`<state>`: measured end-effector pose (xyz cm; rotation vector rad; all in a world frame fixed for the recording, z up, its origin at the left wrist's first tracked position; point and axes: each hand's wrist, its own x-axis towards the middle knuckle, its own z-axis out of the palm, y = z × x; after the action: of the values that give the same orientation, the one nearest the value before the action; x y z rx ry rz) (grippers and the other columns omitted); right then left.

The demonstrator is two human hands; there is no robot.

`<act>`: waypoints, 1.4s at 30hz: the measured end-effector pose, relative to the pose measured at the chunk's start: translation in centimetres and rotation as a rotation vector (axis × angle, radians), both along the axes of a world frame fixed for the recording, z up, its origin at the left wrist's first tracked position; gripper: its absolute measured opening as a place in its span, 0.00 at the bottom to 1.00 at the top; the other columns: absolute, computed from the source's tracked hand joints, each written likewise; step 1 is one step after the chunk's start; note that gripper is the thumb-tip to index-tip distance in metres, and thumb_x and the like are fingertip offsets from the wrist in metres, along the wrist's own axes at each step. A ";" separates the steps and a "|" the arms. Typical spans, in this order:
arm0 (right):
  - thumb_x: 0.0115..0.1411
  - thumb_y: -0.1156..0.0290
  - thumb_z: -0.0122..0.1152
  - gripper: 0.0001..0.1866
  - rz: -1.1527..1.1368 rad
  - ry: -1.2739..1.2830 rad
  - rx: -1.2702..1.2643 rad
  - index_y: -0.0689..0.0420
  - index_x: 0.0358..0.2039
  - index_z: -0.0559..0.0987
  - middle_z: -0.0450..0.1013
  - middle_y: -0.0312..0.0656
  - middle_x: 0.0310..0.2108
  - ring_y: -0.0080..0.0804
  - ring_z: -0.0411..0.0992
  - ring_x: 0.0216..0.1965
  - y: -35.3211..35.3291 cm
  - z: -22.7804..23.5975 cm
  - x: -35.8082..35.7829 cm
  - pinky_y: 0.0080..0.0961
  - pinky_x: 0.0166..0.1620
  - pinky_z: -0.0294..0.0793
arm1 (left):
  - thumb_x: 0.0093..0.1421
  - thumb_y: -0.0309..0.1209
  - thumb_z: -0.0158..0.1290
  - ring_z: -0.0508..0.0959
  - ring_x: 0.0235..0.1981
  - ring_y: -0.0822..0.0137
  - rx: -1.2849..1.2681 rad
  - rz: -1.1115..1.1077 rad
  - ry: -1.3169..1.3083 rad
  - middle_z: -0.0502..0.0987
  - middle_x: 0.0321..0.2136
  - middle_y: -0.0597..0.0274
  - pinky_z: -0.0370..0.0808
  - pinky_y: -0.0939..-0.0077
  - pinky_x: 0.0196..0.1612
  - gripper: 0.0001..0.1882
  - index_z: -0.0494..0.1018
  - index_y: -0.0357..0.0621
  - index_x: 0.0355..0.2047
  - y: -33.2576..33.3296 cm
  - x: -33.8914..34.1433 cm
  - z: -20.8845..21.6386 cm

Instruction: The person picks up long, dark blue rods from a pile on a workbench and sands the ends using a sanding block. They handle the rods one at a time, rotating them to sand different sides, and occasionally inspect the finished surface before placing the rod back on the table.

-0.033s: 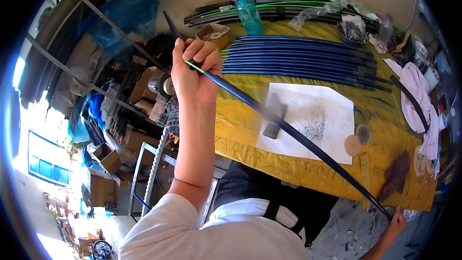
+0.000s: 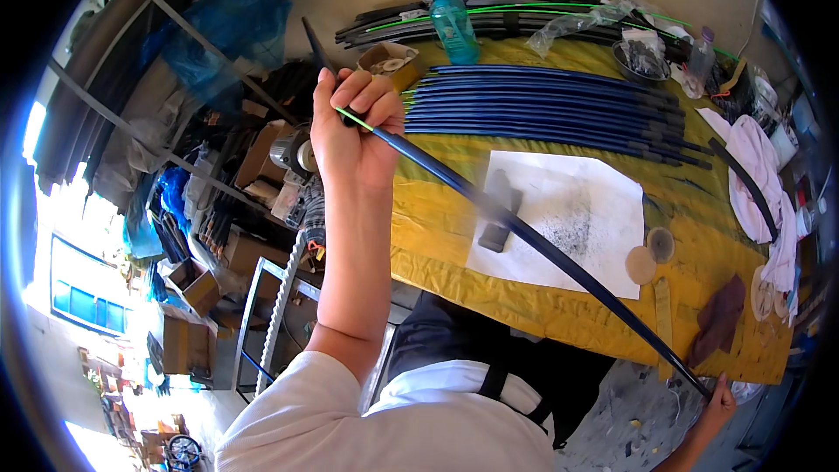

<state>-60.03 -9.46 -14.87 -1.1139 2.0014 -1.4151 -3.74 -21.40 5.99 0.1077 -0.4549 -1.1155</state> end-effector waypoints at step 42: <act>0.61 0.63 0.55 0.16 0.079 -0.197 0.096 0.53 0.18 0.66 0.56 0.27 0.15 0.12 0.50 0.14 2.4 2.5 4.2 0.14 0.18 0.47 | 0.67 0.40 0.37 0.60 0.16 0.75 -0.017 0.551 -0.400 0.61 0.14 0.67 0.60 0.80 0.18 0.13 0.59 0.44 0.31 2.0 -1.9 0.2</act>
<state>-55.79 -7.04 -12.35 -0.9616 1.8469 -1.3195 -5.66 -19.44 6.24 0.4208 -0.7380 -0.5436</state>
